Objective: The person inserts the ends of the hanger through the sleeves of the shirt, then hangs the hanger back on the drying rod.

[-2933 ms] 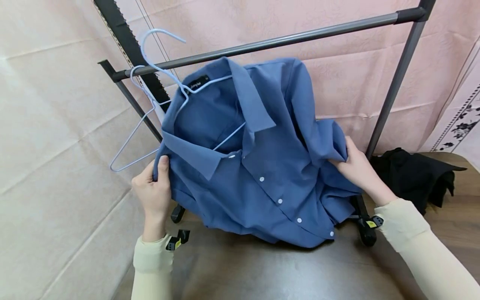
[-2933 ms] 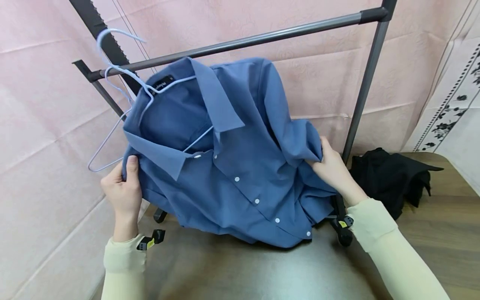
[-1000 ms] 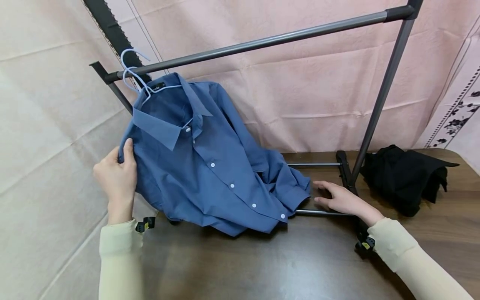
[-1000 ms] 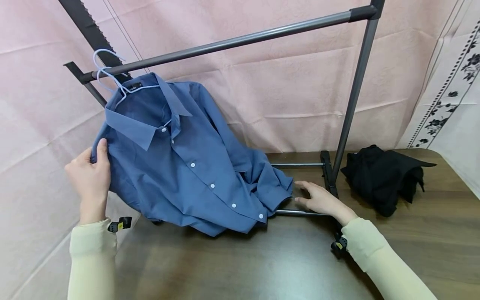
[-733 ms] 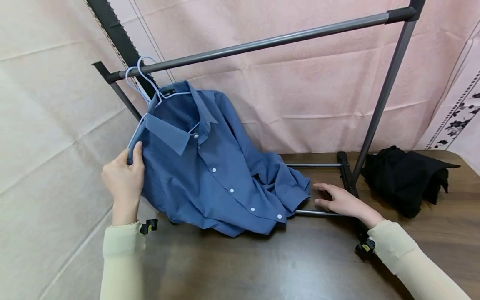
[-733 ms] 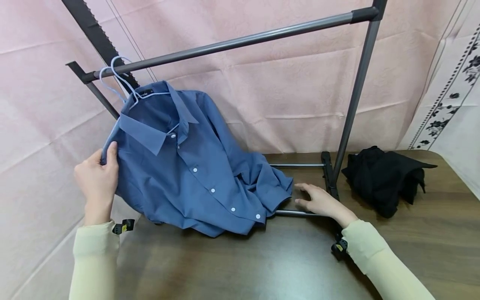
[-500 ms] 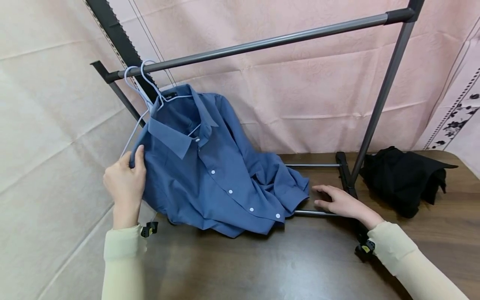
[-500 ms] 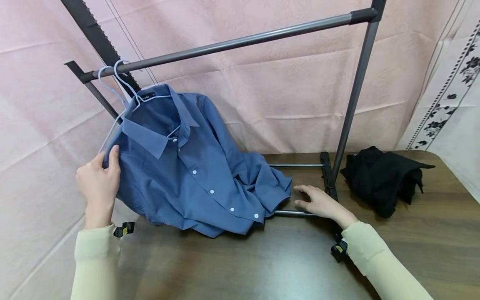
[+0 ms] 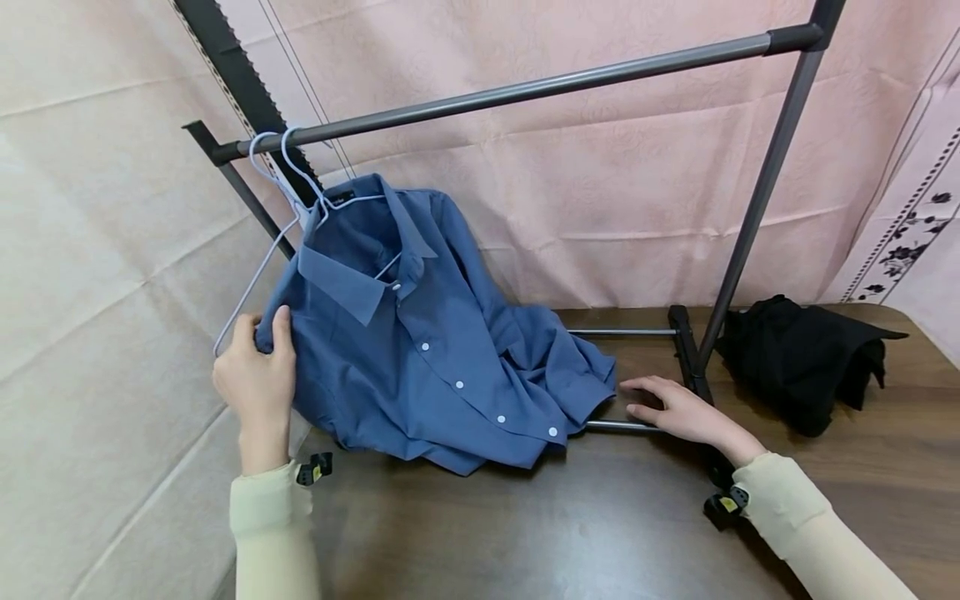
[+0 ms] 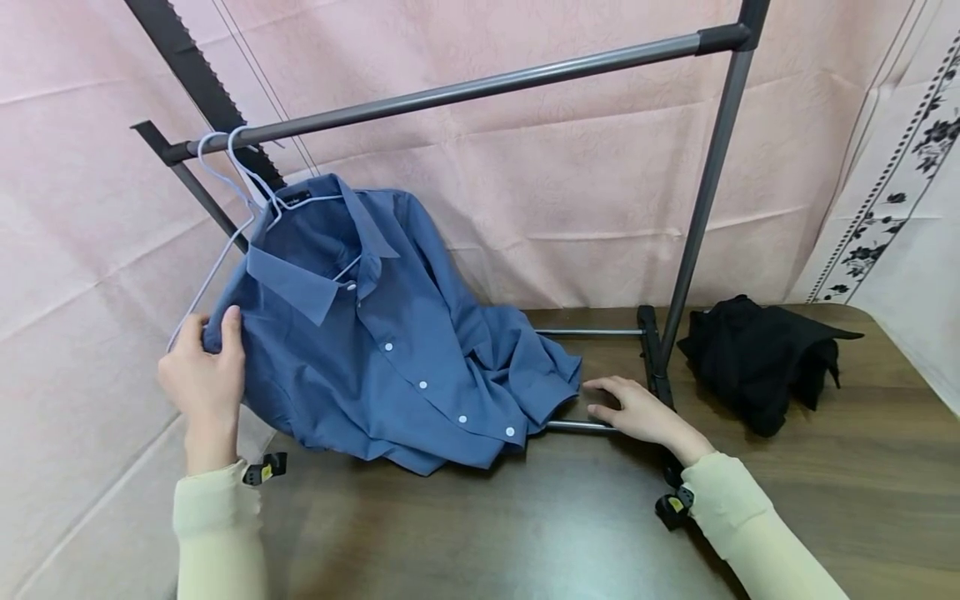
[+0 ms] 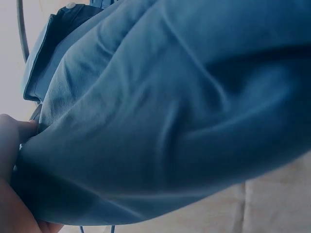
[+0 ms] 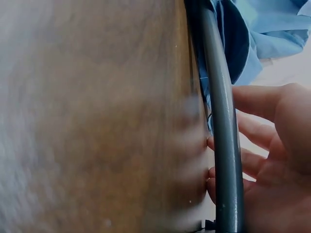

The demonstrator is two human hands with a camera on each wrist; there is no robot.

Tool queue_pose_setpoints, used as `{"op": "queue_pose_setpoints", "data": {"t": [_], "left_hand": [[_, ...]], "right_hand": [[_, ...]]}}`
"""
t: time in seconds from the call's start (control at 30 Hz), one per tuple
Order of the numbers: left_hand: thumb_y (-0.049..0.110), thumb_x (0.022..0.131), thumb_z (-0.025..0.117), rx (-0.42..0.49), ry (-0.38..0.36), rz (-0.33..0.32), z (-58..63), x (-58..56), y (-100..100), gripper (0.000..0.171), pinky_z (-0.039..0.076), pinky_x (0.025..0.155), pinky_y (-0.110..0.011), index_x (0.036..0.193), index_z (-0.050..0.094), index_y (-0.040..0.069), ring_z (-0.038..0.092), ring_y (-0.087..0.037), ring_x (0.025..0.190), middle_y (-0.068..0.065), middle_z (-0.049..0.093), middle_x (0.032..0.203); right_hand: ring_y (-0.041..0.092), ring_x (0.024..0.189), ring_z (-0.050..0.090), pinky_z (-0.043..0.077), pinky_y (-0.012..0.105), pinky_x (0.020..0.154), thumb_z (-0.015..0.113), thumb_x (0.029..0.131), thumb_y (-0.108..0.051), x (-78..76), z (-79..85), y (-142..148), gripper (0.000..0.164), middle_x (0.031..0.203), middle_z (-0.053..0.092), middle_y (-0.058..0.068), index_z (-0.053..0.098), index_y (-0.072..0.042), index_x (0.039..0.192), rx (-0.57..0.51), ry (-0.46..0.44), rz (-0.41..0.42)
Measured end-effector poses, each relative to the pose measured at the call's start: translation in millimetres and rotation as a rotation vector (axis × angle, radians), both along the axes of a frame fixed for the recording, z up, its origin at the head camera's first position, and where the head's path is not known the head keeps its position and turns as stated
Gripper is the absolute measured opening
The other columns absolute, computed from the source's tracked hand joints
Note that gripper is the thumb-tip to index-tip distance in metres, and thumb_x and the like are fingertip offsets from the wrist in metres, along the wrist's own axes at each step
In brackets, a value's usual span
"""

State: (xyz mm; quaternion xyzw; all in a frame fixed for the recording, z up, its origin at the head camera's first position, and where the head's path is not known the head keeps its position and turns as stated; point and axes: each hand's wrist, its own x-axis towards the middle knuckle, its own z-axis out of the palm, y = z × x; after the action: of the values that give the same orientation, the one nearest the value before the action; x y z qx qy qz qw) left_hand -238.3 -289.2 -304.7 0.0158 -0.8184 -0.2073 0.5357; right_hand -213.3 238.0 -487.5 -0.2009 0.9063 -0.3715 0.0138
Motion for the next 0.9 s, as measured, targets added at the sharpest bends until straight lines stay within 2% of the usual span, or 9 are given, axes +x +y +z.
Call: {"op": "queue_pose_setpoints", "data": {"t": [0.17,0.3,0.43,0.67,0.9], "left_hand": [[0.046,0.099,0.061,0.037,0.0,-0.005,-7.4,4.4,7.1,0.045,0.035,0.058,-0.058,0.094,0.069,0.002,0.056,-0.05,0.062,-0.026,0.064,0.074],[0.047,0.1,0.059,0.074,-0.019,-0.025,-11.1,9.5,15.9,0.045,0.037,0.059,-0.057,0.096,0.069,0.003,0.059,-0.05,0.067,-0.026,0.066,0.079],[0.045,0.101,0.059,0.083,-0.026,-0.053,-11.8,16.6,25.5,0.044,0.039,0.06,-0.057,0.1,0.07,0.003,0.062,-0.048,0.07,-0.025,0.069,0.084],[0.038,0.102,0.058,0.04,-0.001,-0.088,-15.6,26.4,38.8,0.041,0.04,0.062,-0.056,0.098,0.068,-0.001,0.062,-0.046,0.072,-0.023,0.068,0.085],[0.039,0.102,0.057,0.026,0.047,-0.043,-12.3,34.4,42.2,0.043,0.046,0.081,-0.058,0.118,0.07,0.001,0.063,-0.042,0.1,-0.022,0.067,0.107]], "right_hand": [[0.052,0.138,0.034,0.03,0.068,0.106,0.061,0.102,-0.03,2.8,1.5,0.4,0.048,0.144,0.049,0.026,0.055,-0.002,0.141,-0.014,-0.06,0.048],[0.056,0.142,0.021,0.022,0.073,0.107,0.06,0.103,-0.032,5.6,4.3,1.2,0.049,0.15,0.042,0.029,0.055,-0.003,0.142,0.001,-0.092,0.057],[0.057,0.143,0.018,0.02,0.074,0.106,0.058,0.104,-0.032,5.9,4.5,0.0,0.048,0.151,0.039,0.03,0.055,-0.003,0.142,0.013,-0.095,0.061],[0.056,0.143,0.018,0.019,0.074,0.107,0.057,0.104,-0.033,5.2,0.9,-2.1,0.048,0.152,0.039,0.029,0.055,-0.004,0.142,0.024,-0.099,0.065],[0.056,0.143,0.018,0.019,0.074,0.107,0.057,0.104,-0.035,3.9,-1.4,-2.9,0.049,0.152,0.038,0.029,0.055,-0.005,0.143,0.018,-0.104,0.064]]}}
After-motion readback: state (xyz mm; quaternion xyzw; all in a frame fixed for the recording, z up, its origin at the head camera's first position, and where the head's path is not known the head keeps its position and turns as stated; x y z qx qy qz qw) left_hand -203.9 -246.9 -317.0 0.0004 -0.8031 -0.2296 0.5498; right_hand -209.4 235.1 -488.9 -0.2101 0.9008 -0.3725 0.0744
